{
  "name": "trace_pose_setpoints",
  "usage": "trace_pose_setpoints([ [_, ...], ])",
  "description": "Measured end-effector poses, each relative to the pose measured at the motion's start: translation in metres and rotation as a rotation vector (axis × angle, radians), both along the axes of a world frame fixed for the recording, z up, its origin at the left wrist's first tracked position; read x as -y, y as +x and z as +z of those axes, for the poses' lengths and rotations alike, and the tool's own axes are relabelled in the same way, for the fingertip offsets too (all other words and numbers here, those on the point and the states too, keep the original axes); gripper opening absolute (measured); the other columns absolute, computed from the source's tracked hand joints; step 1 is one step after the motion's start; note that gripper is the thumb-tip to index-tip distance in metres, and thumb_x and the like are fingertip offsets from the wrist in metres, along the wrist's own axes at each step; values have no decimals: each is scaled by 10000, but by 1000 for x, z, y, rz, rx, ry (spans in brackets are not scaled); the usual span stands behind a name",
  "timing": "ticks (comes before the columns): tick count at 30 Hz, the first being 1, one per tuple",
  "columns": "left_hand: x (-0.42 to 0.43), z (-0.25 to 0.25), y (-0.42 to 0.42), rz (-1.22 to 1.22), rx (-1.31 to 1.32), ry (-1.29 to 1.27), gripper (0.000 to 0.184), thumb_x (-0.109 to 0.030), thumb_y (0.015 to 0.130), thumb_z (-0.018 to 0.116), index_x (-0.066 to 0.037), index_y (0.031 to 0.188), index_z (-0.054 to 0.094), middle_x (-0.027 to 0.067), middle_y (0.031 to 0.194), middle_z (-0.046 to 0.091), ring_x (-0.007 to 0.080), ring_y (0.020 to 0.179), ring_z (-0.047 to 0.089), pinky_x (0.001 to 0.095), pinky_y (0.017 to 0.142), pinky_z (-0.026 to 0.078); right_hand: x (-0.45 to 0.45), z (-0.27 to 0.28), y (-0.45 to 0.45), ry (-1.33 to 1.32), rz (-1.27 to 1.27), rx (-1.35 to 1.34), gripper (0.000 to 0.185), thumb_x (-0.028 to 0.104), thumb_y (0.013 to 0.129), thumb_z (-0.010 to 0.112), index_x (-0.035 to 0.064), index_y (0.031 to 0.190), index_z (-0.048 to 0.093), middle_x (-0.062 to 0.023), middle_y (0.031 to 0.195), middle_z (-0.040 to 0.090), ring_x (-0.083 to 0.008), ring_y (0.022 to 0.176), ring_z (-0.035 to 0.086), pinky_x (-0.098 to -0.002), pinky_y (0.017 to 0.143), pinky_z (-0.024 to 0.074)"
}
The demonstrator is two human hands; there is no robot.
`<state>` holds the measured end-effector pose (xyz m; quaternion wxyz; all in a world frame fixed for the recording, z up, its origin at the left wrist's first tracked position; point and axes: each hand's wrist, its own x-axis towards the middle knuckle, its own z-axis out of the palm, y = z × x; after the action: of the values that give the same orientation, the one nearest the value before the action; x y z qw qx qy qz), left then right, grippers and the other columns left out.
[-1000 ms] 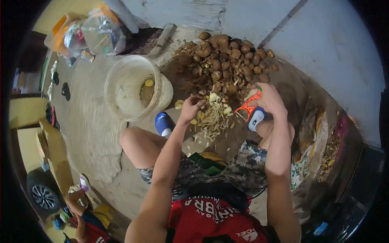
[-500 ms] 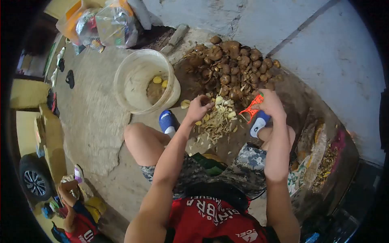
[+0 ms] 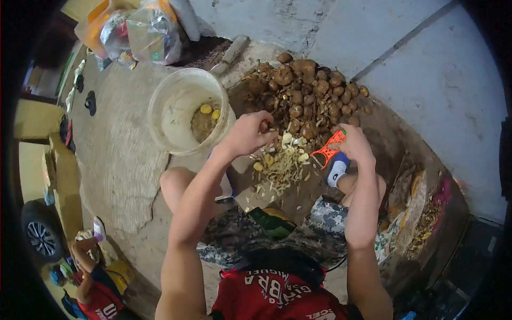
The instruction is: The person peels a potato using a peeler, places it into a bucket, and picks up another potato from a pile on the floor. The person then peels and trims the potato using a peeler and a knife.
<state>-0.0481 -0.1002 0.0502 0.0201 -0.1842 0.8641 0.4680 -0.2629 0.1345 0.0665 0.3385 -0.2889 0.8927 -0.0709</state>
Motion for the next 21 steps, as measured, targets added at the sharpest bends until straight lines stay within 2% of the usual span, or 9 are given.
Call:
trace_pose_setpoints([
  [2, 9, 3, 4, -5, -36, -12, 441, -276, 815, 719, -7, 1140, 592, 148, 884, 652, 265, 814, 633, 364, 739, 501, -8, -11, 0, -108, 19, -149, 638, 275, 634, 855, 41, 1178, 616, -243, 1061, 643, -363, 1005, 620, -422, 849, 483],
  [3, 14, -2, 7, -15, -39, -11, 441, -276, 815, 719, -7, 1140, 592, 148, 884, 652, 265, 814, 633, 364, 739, 501, -7, -9, 2, -107, 9, -153, 638, 275, 634, 855, 41, 1178, 616, -243, 1061, 643, -363, 1005, 620, -422, 849, 483],
  [5, 18, -17, 14, -50, 50, -202, 443, -272, 809, 717, -20, 1151, 593, 194, 947, 662, 329, 900, 644, 401, 779, 507, -3, 1, 6, -58, 26, -190, 735, 335, 663, 831, 55, 1284, 553, -220, 1198, 602, -366, 1150, 546, -440, 953, 452],
  [6, 17, -19, 14, -52, 55, -194, 443, -272, 809, 717, -20, 1151, 593, 194, 947, 662, 329, 900, 644, 401, 779, 507, -2, 4, 7, -50, 24, -185, 735, 335, 663, 831, 55, 1284, 553, -220, 1198, 602, -366, 1150, 546, -440, 953, 452],
  [8, 19, -19, 16, -54, 185, -290, 461, -333, 811, 701, -20, 1129, 586, 204, 1017, 638, 383, 996, 597, 462, 854, 480, 6, 7, 7, -22, 4, -137, 740, 343, 668, 829, 46, 1285, 550, -227, 1195, 601, -371, 1146, 544, -438, 962, 445],
  [12, 17, -13, 4, -85, 150, -260, 482, -325, 814, 699, -28, 1167, 559, 199, 1016, 632, 382, 1001, 596, 460, 853, 482, 7, 8, 6, -51, 19, -147, 743, 353, 670, 828, 49, 1288, 548, -235, 1195, 597, -378, 1146, 541, -437, 969, 440],
  [14, 17, -10, -2, -99, 213, -239, 480, -282, 815, 705, -25, 1196, 566, 221, 1025, 651, 391, 986, 616, 443, 848, 494, 8, 5, 6, -44, 21, -142, 744, 349, 676, 826, 59, 1299, 541, -234, 1198, 593, -382, 1147, 539, -439, 969, 441],
  [21, 12, -21, -13, -139, 194, -308, 513, -318, 817, 706, -27, 1213, 559, 219, 1106, 631, 381, 1049, 595, 441, 903, 476, 4, -2, 2, -1, -7, -125, 742, 346, 692, 817, 76, 1320, 526, -220, 1228, 575, -382, 1144, 544, -445, 963, 446],
])
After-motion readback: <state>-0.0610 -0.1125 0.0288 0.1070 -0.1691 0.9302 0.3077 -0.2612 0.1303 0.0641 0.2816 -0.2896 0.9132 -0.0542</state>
